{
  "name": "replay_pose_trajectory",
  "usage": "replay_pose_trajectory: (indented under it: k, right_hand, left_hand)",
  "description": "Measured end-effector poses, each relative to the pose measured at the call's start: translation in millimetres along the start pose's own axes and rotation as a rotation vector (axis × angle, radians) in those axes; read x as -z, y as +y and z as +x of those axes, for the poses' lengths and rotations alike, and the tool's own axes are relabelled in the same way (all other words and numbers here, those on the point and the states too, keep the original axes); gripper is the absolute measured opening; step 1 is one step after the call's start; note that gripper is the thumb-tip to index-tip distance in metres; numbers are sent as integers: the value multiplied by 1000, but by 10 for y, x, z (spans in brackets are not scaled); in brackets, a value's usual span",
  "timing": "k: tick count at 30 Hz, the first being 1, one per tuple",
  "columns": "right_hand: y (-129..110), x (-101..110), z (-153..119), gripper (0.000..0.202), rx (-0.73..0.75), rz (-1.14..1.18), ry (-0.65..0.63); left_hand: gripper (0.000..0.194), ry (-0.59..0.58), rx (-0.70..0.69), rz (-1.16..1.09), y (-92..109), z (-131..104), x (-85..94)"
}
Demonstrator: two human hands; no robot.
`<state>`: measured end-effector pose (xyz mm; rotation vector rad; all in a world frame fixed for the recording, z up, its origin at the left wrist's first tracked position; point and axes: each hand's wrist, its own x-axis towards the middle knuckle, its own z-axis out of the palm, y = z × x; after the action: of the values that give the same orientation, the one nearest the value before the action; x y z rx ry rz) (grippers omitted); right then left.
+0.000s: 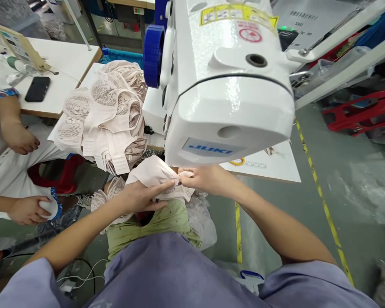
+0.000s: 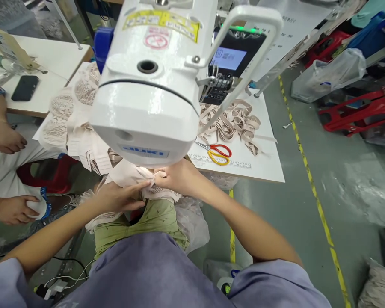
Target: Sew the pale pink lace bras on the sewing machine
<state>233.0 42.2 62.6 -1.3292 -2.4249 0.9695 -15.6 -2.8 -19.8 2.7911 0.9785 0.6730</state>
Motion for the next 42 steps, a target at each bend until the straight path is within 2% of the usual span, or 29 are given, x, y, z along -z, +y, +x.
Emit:
replay_pose_trajectory:
  k: [4,8,10,12,15,17,22,27,30,32,34,37,42]
  right_hand:
    - [-30,22,10,25,-19,-20,-19]
    - [-13,10,-19,25,-33,-34,-17]
    - [42,-55,-74,19,-29,-1,30]
    - [134,-167,-149,12,7,14,141]
    - [305,-363,-250,21,51,8,333]
    - [393,-457,-280,21,48,58,393]
    - [428,-472,-245,14,13,215,388]
    - [378,-409,-213,12,20,243,398]
    - [389,-477,-237,10,84,172,493]
    - [417,-557,-267,13,176,65,596]
    - [455,-626,-296,19,283,-39,640]
    - [491,-654,-312,28,344,-141,611]
    - [440,-598,-319,30,296,-204,586]
  left_hand:
    - [61,-32,-93,121,-130,49,-85]
    - [61,-50,-125,113,-157,105,-63]
    - [60,-79,-85,82,-106,129,-24]
    - [59,-102,-34,46,-31,158,18]
    - [54,-93,6,-16,77,216,53]
    - [52,-84,31,-46,131,249,46]
    - [55,-40,113,-101,227,256,-52]
    - [53,5,117,-96,280,265,-118]
    - [48,1,143,0,333,286,-100]
    - [49,-17,177,52,375,283,-70]
    - [51,-34,189,58,395,268,-28]
    - [49,-53,157,10,332,243,56]
    - [47,-176,6,-4,99,247,178]
